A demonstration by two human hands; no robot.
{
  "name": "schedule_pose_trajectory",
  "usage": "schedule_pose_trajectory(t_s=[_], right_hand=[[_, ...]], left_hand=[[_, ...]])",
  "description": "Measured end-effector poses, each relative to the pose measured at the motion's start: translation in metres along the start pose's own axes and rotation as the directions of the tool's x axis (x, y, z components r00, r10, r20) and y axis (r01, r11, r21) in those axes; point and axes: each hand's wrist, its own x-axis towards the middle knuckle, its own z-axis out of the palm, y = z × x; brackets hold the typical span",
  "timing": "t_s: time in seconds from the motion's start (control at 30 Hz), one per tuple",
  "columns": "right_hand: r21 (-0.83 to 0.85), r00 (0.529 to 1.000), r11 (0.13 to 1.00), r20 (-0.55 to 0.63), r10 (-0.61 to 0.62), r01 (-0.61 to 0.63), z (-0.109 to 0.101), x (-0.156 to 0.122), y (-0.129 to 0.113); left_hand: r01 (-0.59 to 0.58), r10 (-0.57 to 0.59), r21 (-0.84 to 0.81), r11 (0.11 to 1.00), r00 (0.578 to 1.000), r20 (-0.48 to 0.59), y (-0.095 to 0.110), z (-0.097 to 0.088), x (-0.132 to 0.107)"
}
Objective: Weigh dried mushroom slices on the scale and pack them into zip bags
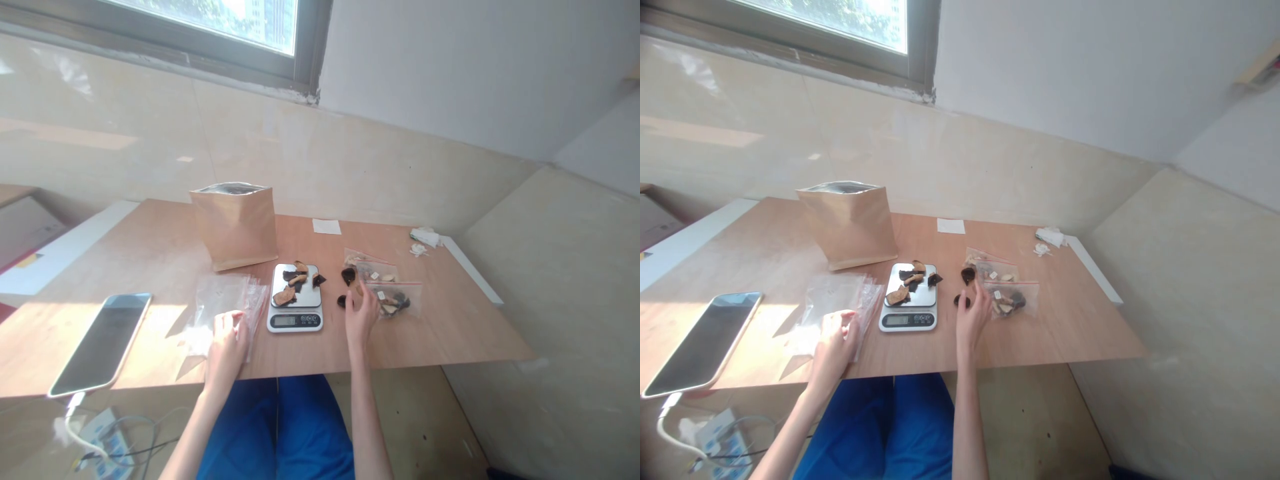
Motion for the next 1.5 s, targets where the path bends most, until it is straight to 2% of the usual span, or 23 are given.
schedule_pose_trajectory(t_s=[0.07,0.13,0.23,0.37,0.77,0.83,0.9,1.0,1.13,1.27,1.33,1.5], right_hand=[[-0.064,1.0,0.998,0.024,-0.017,0.019,-0.002,-0.004,0.019],[-0.092,0.991,0.993,0.115,-0.061,0.072,-0.002,-0.012,0.029],[-0.106,0.969,0.986,0.223,-0.103,0.129,-0.004,-0.023,0.032],[-0.122,0.951,0.981,0.289,-0.109,0.149,-0.006,-0.025,0.027],[-0.148,0.951,0.978,0.292,-0.099,0.147,-0.003,-0.026,0.031],[-0.155,0.952,0.977,0.289,-0.1,0.149,-0.003,-0.026,0.031],[-0.156,0.954,0.977,0.282,-0.098,0.146,-0.002,-0.026,0.031],[-0.159,0.957,0.978,0.276,-0.09,0.137,-0.002,-0.026,0.031],[-0.166,0.957,0.976,0.277,-0.091,0.141,-0.003,-0.026,0.031],[-0.172,0.957,0.974,0.272,-0.1,0.151,-0.001,-0.027,0.034],[-0.184,0.959,0.97,0.263,-0.107,0.158,0.001,-0.027,0.036],[-0.2,0.961,0.962,0.24,-0.135,0.185,0.003,-0.028,0.039]], left_hand=[[0.003,-0.003,0.012,1.0,1.0,0.002,0.0,0.0,0.0],[0.013,-0.013,0.026,1.0,1.0,0.014,0.001,-0.001,-0.001],[0.02,-0.022,0.054,0.998,0.999,0.029,0.001,-0.001,-0.001],[0.004,-0.005,0.053,0.999,1.0,0.024,0.001,-0.001,-0.001],[0.007,-0.009,0.056,0.998,1.0,0.028,0.0,0.0,0.0],[0.0,0.001,0.05,0.999,1.0,-0.013,0.0,0.0,-0.001],[-0.031,0.032,0.018,0.999,0.993,-0.113,0.001,0.0,-0.003],[-0.129,0.116,-0.044,0.991,0.968,-0.222,0.007,-0.001,-0.005],[-0.272,0.256,-0.087,0.958,0.953,-0.162,0.025,0.005,0.002],[-0.426,0.424,-0.018,0.904,0.903,-0.067,0.046,0.019,0.023],[-0.427,0.428,0.028,0.904,0.903,-0.032,0.056,0.024,0.034],[-0.353,0.349,0.085,0.932,0.935,0.059,0.077,0.029,0.055]])
